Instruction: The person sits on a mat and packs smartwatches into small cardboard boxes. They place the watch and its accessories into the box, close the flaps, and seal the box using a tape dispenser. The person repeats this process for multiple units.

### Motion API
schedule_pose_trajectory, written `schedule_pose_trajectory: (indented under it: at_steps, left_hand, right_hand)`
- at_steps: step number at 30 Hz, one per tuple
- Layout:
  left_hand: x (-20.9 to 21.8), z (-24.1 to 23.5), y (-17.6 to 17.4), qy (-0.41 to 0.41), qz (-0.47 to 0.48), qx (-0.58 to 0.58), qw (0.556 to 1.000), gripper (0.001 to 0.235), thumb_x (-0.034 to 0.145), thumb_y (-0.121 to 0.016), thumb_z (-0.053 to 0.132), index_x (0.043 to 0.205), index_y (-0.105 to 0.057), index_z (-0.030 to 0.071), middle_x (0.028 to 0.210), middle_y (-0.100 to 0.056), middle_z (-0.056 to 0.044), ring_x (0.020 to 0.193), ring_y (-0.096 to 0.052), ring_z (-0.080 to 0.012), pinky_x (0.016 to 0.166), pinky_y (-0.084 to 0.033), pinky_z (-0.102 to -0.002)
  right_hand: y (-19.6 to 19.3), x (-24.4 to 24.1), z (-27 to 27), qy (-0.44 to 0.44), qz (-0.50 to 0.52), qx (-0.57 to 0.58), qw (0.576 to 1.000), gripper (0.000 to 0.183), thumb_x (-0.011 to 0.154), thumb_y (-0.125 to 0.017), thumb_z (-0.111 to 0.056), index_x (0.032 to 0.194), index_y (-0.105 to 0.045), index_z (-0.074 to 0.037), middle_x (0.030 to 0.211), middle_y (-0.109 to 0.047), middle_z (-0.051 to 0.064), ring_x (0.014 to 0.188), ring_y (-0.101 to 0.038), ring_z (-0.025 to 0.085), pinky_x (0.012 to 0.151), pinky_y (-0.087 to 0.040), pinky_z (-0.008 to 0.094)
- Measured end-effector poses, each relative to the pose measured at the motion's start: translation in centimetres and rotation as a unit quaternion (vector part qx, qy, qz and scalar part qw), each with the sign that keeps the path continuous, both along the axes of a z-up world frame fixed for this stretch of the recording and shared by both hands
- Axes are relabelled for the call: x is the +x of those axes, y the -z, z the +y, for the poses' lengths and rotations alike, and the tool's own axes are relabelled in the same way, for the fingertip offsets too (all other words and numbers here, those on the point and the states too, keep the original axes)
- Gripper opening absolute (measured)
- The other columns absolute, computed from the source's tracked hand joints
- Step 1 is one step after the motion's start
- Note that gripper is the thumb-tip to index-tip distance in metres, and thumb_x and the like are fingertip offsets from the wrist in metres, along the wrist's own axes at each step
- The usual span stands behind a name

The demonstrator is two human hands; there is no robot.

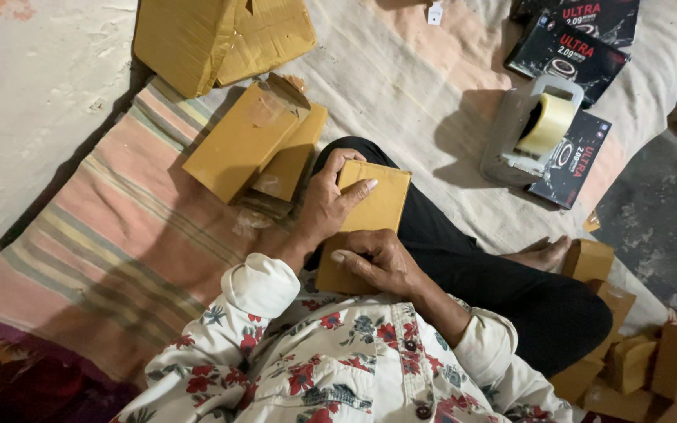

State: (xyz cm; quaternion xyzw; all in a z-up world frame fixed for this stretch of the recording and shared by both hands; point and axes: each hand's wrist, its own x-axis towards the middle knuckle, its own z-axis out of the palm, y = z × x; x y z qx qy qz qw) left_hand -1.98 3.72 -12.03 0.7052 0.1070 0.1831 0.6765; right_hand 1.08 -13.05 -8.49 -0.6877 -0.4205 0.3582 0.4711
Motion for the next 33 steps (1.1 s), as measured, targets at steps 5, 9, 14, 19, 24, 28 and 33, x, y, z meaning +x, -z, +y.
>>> schedule_pose_trajectory:
  at_steps: [5,9,14,19,24,28,33]
  left_hand:
    - [-0.1,-0.2,0.2,-0.006,0.006,0.002,1.0,0.032,0.095,-0.076,0.019,0.119,-0.059,0.007,0.1,-0.067,-0.005,0.092,-0.063,-0.0141,0.084,-0.054,-0.031]
    - [-0.1,0.2,-0.2,-0.01,-0.011,0.011,1.0,0.032,0.095,-0.077,0.016,0.12,-0.058,0.007,0.103,-0.065,-0.006,0.094,-0.062,-0.014,0.086,-0.053,-0.031]
    - [-0.4,0.1,-0.4,0.009,0.046,-0.066,0.997,0.033,0.093,-0.076,0.017,0.119,-0.057,0.008,0.099,-0.064,-0.004,0.087,-0.061,-0.0109,0.079,-0.054,-0.028]
    - [-0.2,0.1,-0.6,0.008,0.025,-0.047,0.999,0.031,0.097,-0.076,0.015,0.12,-0.058,0.007,0.101,-0.062,-0.004,0.089,-0.059,-0.0117,0.081,-0.053,-0.029]
    - [0.0,0.0,-1.0,-0.004,0.028,-0.029,0.999,0.033,0.095,-0.076,0.015,0.121,-0.057,0.007,0.102,-0.065,-0.004,0.09,-0.062,-0.0112,0.082,-0.055,-0.029]
    - [0.0,-0.1,-1.2,-0.006,0.062,-0.058,0.996,0.033,0.093,-0.077,0.016,0.119,-0.057,0.007,0.098,-0.066,-0.004,0.087,-0.063,-0.0101,0.079,-0.056,-0.028]
    - [0.4,-0.3,-1.4,-0.006,0.036,0.007,0.999,0.032,0.096,-0.076,0.014,0.12,-0.057,0.006,0.1,-0.067,-0.005,0.09,-0.063,-0.0119,0.082,-0.055,-0.03]
  right_hand:
    - [-0.1,0.1,-0.9,0.006,0.043,0.071,0.997,0.026,0.099,-0.067,-0.02,0.086,-0.068,0.003,0.073,-0.066,0.009,0.066,-0.06,0.013,0.06,-0.049,0.032]
    - [1.0,1.2,-3.3,0.119,0.142,0.085,0.979,0.032,0.103,-0.065,-0.022,0.082,-0.072,0.002,0.075,-0.066,0.006,0.063,-0.057,0.008,0.054,-0.043,0.026]
    - [5.2,6.7,-8.9,0.47,0.053,0.092,0.876,0.027,0.105,-0.063,-0.028,0.098,-0.07,-0.002,0.082,-0.069,0.003,0.058,-0.056,0.006,0.049,-0.042,0.021]
    - [8.5,16.6,-17.9,0.669,-0.184,-0.117,0.711,0.022,0.102,-0.069,-0.026,0.108,-0.072,-0.004,0.098,-0.073,0.005,0.084,-0.067,0.014,0.072,-0.055,0.028]
    - [11.4,23.9,-20.8,0.592,-0.008,-0.081,0.802,0.029,0.103,-0.074,-0.027,0.113,-0.071,0.0,0.098,-0.069,0.008,0.085,-0.06,0.018,0.07,-0.051,0.034]
    - [11.9,25.8,-20.2,0.591,0.153,-0.062,0.79,0.024,0.091,-0.071,-0.016,0.109,-0.064,-0.001,0.092,-0.069,0.007,0.079,-0.068,0.025,0.07,-0.061,0.047]
    - [8.6,28.1,-21.0,0.617,0.299,-0.009,0.728,0.019,0.092,-0.068,-0.013,0.11,-0.07,-0.009,0.094,-0.068,0.001,0.08,-0.062,0.019,0.073,-0.055,0.061]
